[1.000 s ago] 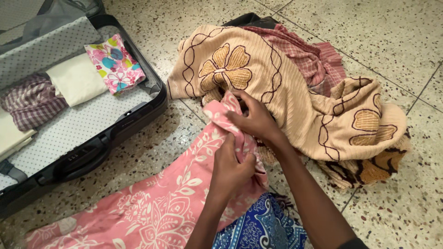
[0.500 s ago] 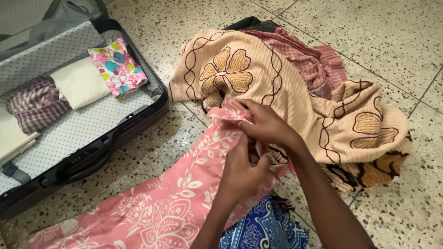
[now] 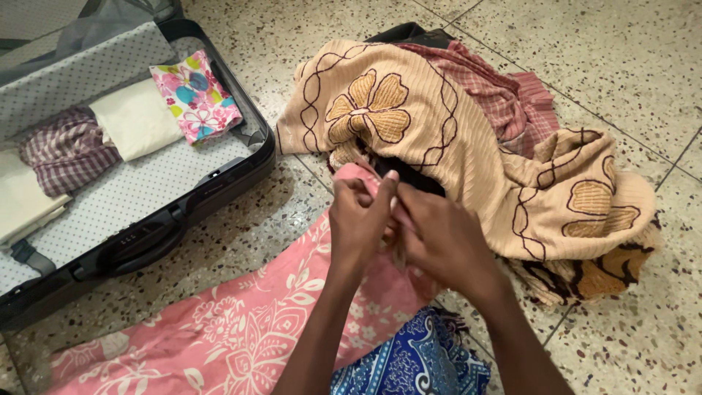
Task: The person folds a pink patterned cloth by hand while sitting on the floor next to an open suitcase and a blanket.
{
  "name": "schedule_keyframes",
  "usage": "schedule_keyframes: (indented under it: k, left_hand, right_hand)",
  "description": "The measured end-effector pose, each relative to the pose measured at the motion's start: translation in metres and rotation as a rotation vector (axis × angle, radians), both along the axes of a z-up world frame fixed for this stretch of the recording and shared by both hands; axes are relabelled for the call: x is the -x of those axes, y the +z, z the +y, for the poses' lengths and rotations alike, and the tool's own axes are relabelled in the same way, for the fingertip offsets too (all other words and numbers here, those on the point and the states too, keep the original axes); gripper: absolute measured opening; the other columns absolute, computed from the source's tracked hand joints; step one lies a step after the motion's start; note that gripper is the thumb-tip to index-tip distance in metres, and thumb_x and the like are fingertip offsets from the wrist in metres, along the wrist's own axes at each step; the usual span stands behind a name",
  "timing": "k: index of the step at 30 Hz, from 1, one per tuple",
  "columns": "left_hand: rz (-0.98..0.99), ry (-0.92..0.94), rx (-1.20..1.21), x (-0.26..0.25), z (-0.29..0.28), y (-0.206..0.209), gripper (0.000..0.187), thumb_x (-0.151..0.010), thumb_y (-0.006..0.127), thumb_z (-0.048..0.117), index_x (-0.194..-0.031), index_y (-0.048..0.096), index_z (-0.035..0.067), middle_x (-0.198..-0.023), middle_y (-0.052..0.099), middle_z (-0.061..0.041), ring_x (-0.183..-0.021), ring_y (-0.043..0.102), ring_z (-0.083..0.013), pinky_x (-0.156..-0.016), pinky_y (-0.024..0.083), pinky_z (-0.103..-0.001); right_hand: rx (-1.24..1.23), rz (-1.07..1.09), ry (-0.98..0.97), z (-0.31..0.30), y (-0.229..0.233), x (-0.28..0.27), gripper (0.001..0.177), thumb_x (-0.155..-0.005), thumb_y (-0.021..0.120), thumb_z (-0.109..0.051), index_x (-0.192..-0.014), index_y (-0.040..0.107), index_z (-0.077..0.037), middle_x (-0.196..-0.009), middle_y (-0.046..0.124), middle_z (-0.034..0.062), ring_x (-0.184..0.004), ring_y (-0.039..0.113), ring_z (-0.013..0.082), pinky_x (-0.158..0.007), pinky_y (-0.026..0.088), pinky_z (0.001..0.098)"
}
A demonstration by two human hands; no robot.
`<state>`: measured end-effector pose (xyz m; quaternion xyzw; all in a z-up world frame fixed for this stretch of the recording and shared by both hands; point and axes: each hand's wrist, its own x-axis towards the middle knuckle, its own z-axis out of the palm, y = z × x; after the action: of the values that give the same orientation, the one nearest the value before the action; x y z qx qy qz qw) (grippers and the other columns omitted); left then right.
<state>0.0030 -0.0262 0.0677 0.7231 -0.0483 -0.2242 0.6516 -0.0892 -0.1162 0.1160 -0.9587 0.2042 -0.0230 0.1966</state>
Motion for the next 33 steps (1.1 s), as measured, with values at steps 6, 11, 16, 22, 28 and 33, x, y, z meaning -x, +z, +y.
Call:
schedule_keyframes:
  k: [6,11,16,22,28,33]
  left_hand:
    - [-0.483,0.214,-0.034,-0.028,-0.003,-0.032,0.07,-0.08,0.087,0.032,-0.116,0.045,-0.011,-0.095,0.068,-0.024,-0.084,0.072,-0.0277,-0.076,0.058,-0.037]
    - [-0.27,0.124,-0.048,-0.038,0.0,-0.033,0.05,-0.076,0.073,0.02,-0.116,0.054,-0.003,-0.092,0.074,-0.017,-0.076,0.075,-0.0231,-0.069,0.062,-0.035]
    - [-0.317,0.23,0.005,-0.043,0.004,-0.028,0.043,-0.079,0.072,0.017,-0.113,0.057,-0.004,-0.089,0.074,-0.015,-0.072,0.074,-0.0215,-0.068,0.06,-0.034]
    - [-0.023,0.196,0.145,-0.046,0.02,-0.03,0.042,-0.082,0.066,0.022,-0.116,0.054,0.0,-0.099,0.065,-0.011,-0.08,0.066,-0.0188,-0.062,0.057,-0.034]
    - [0.129,0.214,0.245,-0.065,0.048,-0.061,0.045,-0.09,0.062,0.021,-0.123,0.061,-0.011,-0.104,0.068,-0.017,-0.085,0.064,-0.021,-0.075,0.056,-0.031]
    - [0.308,0.153,0.432,-0.058,0.094,-0.06,0.028,-0.087,0.069,0.009,-0.111,0.063,-0.003,-0.095,0.07,-0.008,-0.077,0.065,-0.0144,-0.067,0.055,-0.029]
  right_hand:
    - [0.01,-0.197,0.065,0.015,0.002,0.004,0.049,-0.087,0.06,-0.016,-0.135,0.056,-0.01,-0.106,0.074,0.0172,-0.09,0.071,0.0404,-0.075,0.054,0.054]
    - [0.001,-0.191,0.124,0.017,-0.002,0.005,0.06,-0.083,0.065,-0.02,-0.14,0.052,-0.006,-0.11,0.073,0.0185,-0.09,0.072,0.0392,-0.076,0.054,0.0527]
    - [0.029,-0.014,-0.009,0.018,0.004,0.018,0.054,-0.083,0.071,-0.025,-0.132,0.055,-0.008,-0.096,0.071,0.0169,-0.088,0.069,0.0383,-0.073,0.053,0.0525]
    - [-0.042,0.265,-0.045,0.034,0.006,0.036,0.032,-0.092,0.071,-0.024,-0.123,0.064,-0.021,-0.097,0.069,0.0001,-0.078,0.069,0.0212,-0.071,0.058,0.0378]
    - [-0.096,-0.427,0.353,0.075,-0.021,0.048,0.036,-0.077,0.081,-0.011,-0.109,0.067,-0.007,-0.096,0.071,0.0073,-0.084,0.07,0.0254,-0.072,0.056,0.0395]
    - [-0.116,-0.507,0.54,0.09,-0.035,0.052,0.033,-0.073,0.078,-0.005,-0.105,0.071,-0.007,-0.1,0.071,0.0056,-0.093,0.066,0.0263,-0.082,0.056,0.0391]
